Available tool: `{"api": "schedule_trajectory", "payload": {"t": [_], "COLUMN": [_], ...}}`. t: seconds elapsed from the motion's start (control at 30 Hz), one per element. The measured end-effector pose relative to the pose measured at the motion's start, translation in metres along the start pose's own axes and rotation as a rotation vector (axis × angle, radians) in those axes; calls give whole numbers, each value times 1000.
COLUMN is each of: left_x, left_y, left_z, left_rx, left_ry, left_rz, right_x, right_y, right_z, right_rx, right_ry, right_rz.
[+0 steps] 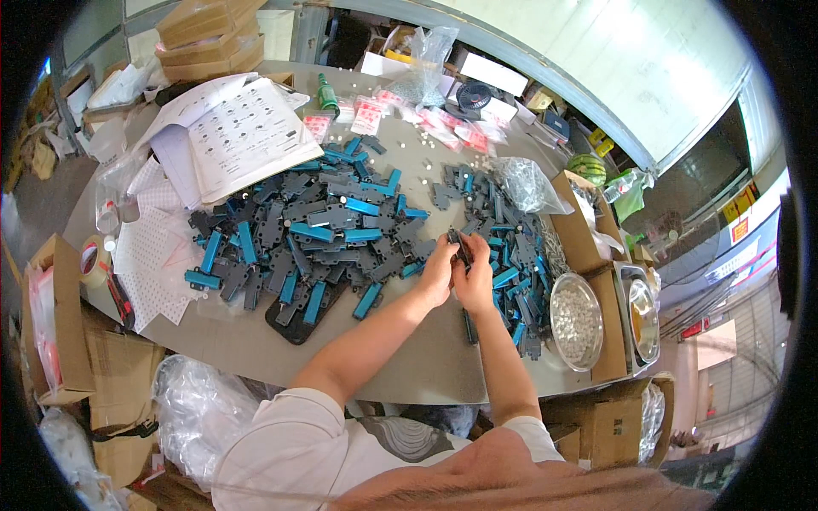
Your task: The person assembles small blue and grey plastic components by hand. They pick up a blue piece and a grey piece, fit them together, and place the assembled unit on the table. The process is repeated continuously with parts from piles on the table.
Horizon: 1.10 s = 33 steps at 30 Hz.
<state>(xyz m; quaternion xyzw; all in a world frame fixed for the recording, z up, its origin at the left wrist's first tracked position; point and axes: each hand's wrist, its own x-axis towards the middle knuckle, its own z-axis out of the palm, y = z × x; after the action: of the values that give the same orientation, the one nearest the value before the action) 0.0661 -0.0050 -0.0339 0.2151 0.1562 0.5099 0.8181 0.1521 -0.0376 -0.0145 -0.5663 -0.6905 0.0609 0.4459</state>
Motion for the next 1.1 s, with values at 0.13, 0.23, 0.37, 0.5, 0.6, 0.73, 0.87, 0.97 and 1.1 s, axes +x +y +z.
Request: {"api": "schedule_trajectory", "payload": {"t": [0.13, 0.23, 0.37, 0.5, 0.6, 0.73, 0.87, 0.97, 1.1], "left_x": [2, 0, 0, 0, 5, 4, 4, 6, 10], "left_y": [1, 1, -1, 0, -3, 2, 6, 15, 13], "left_z": [-8, -4, -8, -8, -15, -11, -8, -7, -12], "left_rx": [-16, 1, -51, -74, -115, -83, -30, -114, -63], "left_ry": [-8, -12, -74, -101, -85, -95, -100, -127, -219], "left_rz": [-90, -95, -80, -131, -149, -128, -5, 21, 63], "right_x": [-4, -2, -7, -7, -6, -8, -5, -15, -8], "right_y": [2, 0, 2, 2, 3, 3, -1, 2, 13], "right_z": [-4, -7, -7, -6, -4, -7, -14, -14, -20], "right_rx": [-75, -165, -309, -297, -239, -210, -225, -66, 378], "right_ry": [-3, 68, 153, 219, 167, 111, 102, 243, -114], "right_rz": [-18, -120, -260, -313, -308, -295, -355, 28, 344]}}
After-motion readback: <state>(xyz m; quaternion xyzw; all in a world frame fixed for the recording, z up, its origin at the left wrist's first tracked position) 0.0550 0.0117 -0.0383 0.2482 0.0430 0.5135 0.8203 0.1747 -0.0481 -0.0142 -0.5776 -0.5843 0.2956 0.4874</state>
